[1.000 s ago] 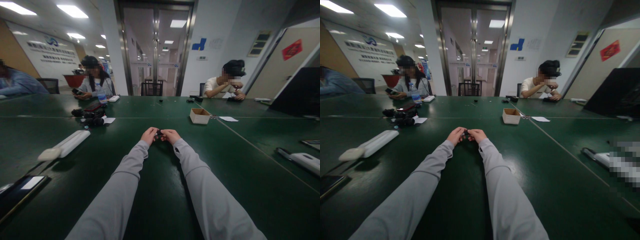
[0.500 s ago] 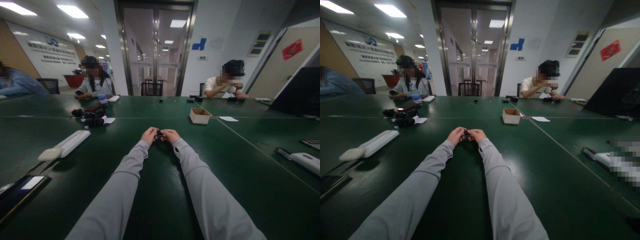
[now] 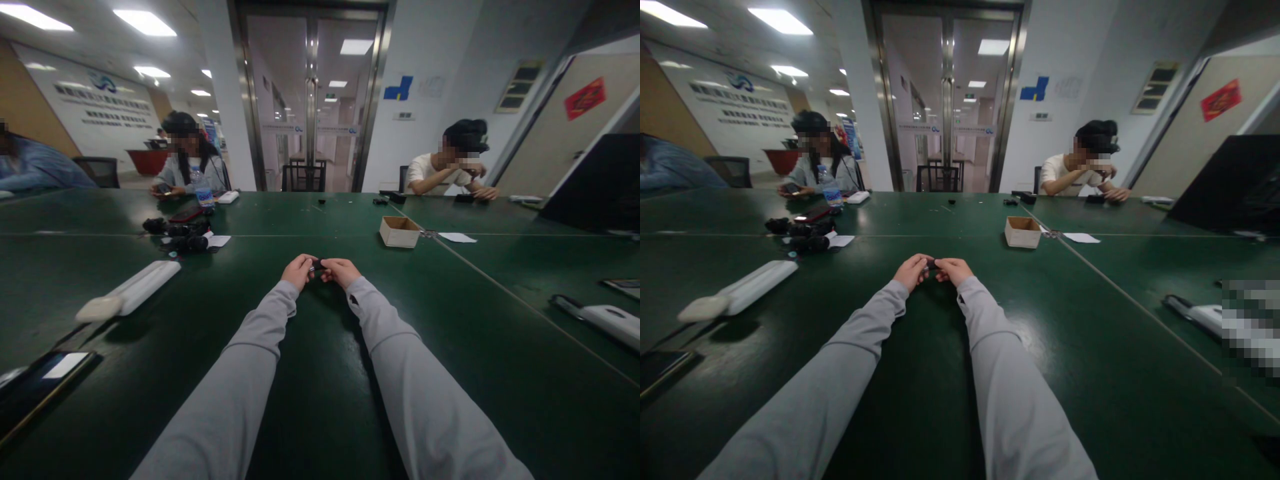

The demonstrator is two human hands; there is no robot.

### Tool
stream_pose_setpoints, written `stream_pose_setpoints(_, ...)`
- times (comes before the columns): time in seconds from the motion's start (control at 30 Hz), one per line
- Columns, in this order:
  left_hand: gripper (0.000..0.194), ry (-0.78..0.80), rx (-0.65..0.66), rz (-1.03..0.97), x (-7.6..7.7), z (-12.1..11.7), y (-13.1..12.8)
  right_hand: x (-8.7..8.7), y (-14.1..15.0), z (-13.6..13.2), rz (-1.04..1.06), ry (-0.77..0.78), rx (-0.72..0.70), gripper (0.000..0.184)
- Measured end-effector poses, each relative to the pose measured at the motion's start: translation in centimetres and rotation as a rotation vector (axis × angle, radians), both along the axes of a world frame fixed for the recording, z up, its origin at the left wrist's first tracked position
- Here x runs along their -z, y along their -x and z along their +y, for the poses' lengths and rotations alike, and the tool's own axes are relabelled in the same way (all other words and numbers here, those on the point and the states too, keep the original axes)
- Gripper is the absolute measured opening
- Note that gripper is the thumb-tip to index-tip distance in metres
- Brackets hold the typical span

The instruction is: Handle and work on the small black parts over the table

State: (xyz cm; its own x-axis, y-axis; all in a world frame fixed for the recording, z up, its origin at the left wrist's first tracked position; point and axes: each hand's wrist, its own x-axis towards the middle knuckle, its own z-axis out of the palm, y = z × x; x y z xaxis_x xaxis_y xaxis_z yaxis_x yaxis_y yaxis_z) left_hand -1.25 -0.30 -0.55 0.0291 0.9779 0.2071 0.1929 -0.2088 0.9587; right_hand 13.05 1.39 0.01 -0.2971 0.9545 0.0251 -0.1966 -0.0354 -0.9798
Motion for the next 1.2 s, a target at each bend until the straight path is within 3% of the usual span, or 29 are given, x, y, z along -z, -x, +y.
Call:
stream_pose_setpoints(0.13,0.027,0.003,0.008,0.006,0.05,0.04,0.05,-0.03,0.03,-0.01,0.003,0.0,0.003,0.009)
stream_pose_setpoints(0.33,0.017,0.034,-0.002,-0.041,-0.66,-0.52,-0.18,0.03,0.02,0.05,0.002,-0.002,0.01,0.008)
stream_pose_setpoints(1.0,0.029,-0.015,0.0,-0.013,-0.12,-0.26,-0.03,0.35,0.04,0.38,0.012,-0.015,-0.009,0.013)
stream_pose_setpoints(1.2,0.022,0.024,-0.015,0.001,-0.26,-0.23,-0.08,0.29,0.0,0.31,-0.003,-0.01,-0.009,0.012)
